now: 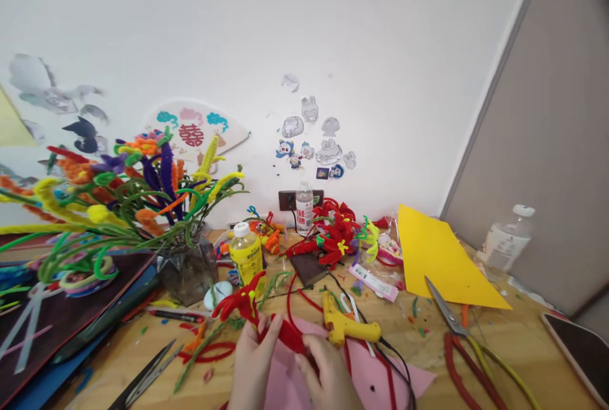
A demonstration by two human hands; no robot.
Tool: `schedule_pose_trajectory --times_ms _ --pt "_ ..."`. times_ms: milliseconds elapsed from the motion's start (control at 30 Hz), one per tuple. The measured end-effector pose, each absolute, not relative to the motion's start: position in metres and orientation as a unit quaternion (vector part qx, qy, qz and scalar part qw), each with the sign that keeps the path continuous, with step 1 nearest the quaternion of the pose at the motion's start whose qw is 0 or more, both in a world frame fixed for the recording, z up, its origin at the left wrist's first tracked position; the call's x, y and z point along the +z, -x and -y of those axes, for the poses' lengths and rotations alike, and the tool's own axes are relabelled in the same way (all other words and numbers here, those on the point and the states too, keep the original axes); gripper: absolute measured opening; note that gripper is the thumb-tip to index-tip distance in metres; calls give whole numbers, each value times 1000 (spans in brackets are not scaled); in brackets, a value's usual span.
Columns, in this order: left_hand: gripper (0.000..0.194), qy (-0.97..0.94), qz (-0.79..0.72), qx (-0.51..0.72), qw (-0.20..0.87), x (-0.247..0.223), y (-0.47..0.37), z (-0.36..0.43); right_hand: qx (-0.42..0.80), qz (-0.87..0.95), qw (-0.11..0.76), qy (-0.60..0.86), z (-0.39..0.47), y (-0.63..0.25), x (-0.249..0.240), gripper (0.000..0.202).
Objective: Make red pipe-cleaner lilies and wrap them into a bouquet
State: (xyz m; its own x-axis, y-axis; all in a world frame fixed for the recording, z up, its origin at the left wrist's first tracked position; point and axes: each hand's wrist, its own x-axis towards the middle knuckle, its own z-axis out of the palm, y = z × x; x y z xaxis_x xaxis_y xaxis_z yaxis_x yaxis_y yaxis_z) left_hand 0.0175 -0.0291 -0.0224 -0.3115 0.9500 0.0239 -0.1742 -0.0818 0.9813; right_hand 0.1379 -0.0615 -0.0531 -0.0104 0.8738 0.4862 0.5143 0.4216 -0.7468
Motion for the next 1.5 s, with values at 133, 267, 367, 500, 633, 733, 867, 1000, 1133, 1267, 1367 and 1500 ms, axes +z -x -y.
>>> schedule_pose_trajectory --times_ms 133,267,367,500,633,733,867,1000,1133,1267,1367,1500 --pt "45 -414 -541 611 403 -27 -14 26 27 755 419 503 65 -139 -48 24" --pt "45 -446 -550 590 388 -29 -12 25 -54 779 364 508 67 -140 -44 28" --pt "42 -459 -556 576 385 -25 -12 25 -90 783 347 508 67 -139 -44 30" --pt "40 -479 -559 565 372 -13 -13 27 -108 798 335 490 65 -141 -43 30" --pt "38 -476 -551 565 388 -6 -17 31 -60 781 368 501 66 -142 -42 28" --pt "37 -464 -537 566 419 -8 -23 34 -10 759 394 518 69 -142 -40 25" --pt "38 -457 -501 555 483 -16 -31 38 21 747 405 527 70 -138 -42 21" --pt "35 -491 -520 554 426 -22 -34 39 40 741 402 536 68 -136 -50 18" --pt "35 -507 -550 539 388 -21 -32 36 13 745 399 535 65 -137 -54 16" --pt "39 -525 -551 512 399 -17 -28 32 -55 759 401 509 63 -139 -51 19" --pt "36 -547 -543 496 400 -13 -27 30 -97 777 393 483 62 -141 -49 25" --pt "32 -568 -533 498 382 -6 -26 31 -105 798 377 458 62 -143 -47 29"
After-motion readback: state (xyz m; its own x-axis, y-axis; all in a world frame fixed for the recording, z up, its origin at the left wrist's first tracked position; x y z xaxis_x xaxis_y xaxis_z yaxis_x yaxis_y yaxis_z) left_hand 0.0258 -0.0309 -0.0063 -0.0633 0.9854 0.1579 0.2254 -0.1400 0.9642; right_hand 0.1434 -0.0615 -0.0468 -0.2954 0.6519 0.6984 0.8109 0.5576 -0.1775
